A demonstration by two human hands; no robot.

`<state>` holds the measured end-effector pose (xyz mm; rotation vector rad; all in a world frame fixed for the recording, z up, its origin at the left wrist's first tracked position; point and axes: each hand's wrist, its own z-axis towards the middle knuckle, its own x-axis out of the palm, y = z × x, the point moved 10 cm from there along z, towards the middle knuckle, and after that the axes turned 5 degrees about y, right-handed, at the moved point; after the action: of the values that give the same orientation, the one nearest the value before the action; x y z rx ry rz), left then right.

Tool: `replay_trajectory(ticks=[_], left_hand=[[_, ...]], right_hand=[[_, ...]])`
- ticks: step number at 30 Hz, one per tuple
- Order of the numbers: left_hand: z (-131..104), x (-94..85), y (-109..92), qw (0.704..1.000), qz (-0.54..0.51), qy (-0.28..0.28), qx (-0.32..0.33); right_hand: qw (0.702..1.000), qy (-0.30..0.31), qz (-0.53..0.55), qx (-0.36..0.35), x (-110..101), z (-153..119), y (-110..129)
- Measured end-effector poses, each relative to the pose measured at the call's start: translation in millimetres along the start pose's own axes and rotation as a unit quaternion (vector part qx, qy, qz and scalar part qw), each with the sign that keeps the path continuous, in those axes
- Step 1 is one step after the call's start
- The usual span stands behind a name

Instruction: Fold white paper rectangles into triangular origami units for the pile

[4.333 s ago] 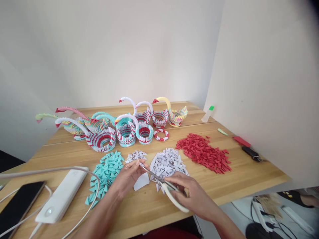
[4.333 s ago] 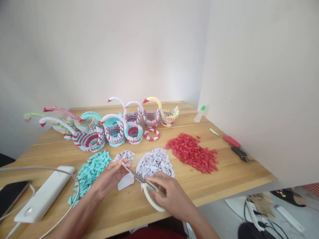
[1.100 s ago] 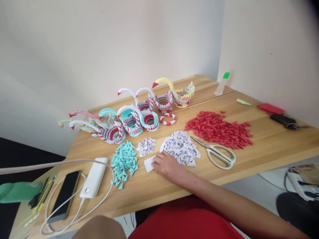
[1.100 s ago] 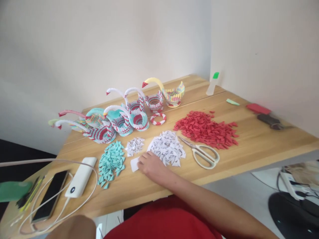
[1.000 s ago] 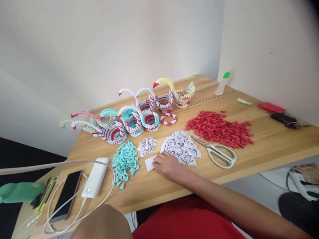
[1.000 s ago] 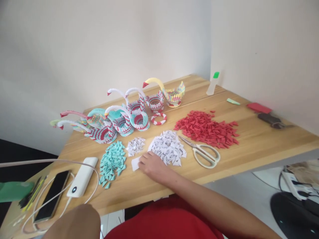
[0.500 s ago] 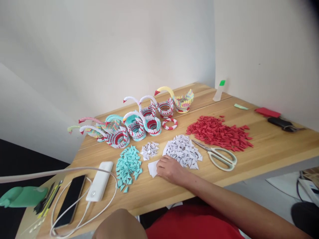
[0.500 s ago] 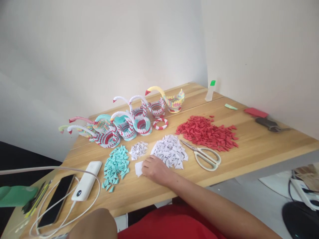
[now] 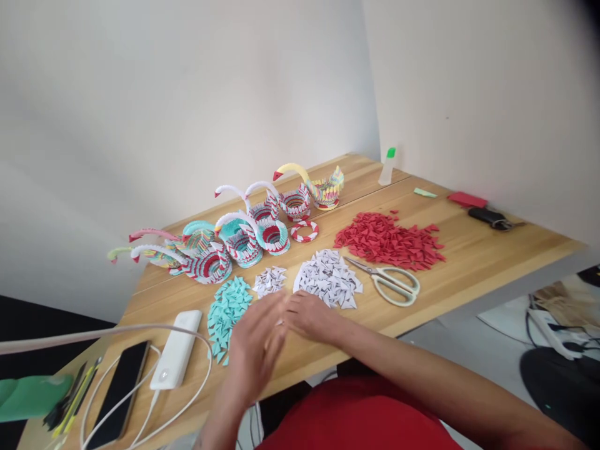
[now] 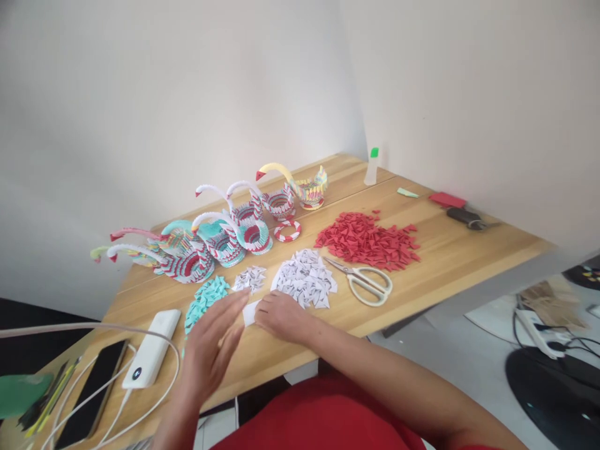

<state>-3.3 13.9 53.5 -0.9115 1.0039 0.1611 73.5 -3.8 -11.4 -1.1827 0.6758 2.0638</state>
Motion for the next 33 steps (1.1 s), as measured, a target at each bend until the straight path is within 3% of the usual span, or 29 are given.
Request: replay_trajectory(ticks=[4,7,12,18,21,24,28,31,33], left_hand=[[10.6,-18.7,44.4,0.984,0.139,-0.109,-0.003],[17.0,-6.5,75.0,0.967,0.244,-0.069,-0.023],[28.2,20.0,75.2,0.936,0.349,-0.004,-0.049],[36.0,28.3,75.3,0.939,0.337,0.012,-0.065],[34.1,23.1,80.6,0.953,0.301,-0.002,-0.046],[29.3,5.6,83.3,0.967,0.245,-0.061,-0.035],[18.4,-19.7,86.1,0.984,0.059,-0.150,-0.075],[10.6,-14.6,93.8,0.964,-0.144,-0.151,-0.167],[8.6,-6.8,89.3,0.936,-0.258,-0.150,-0.186]], right_hand=[[1.000,0.002,-0.006,-0.004,0.8,-1.1,0.9],[1.000,0.010,0.003,-0.007,0.2,-0.4,1.4],[1.000,0.014,0.020,-0.003,-0.6,0.7,-0.4],[1.000,0.013,0.028,0.001,1.4,-0.6,-2.6],[0.999,0.015,0.031,0.002,1.7,-0.8,-3.7],[0.999,0.015,0.035,0.000,0.9,-0.8,-4.1],[0.999,0.018,0.036,-0.003,0.8,-0.4,-4.1],[0.999,0.021,0.029,-0.003,2.4,0.0,-4.0],[0.999,0.022,0.024,-0.003,3.1,0.0,-4.0]])
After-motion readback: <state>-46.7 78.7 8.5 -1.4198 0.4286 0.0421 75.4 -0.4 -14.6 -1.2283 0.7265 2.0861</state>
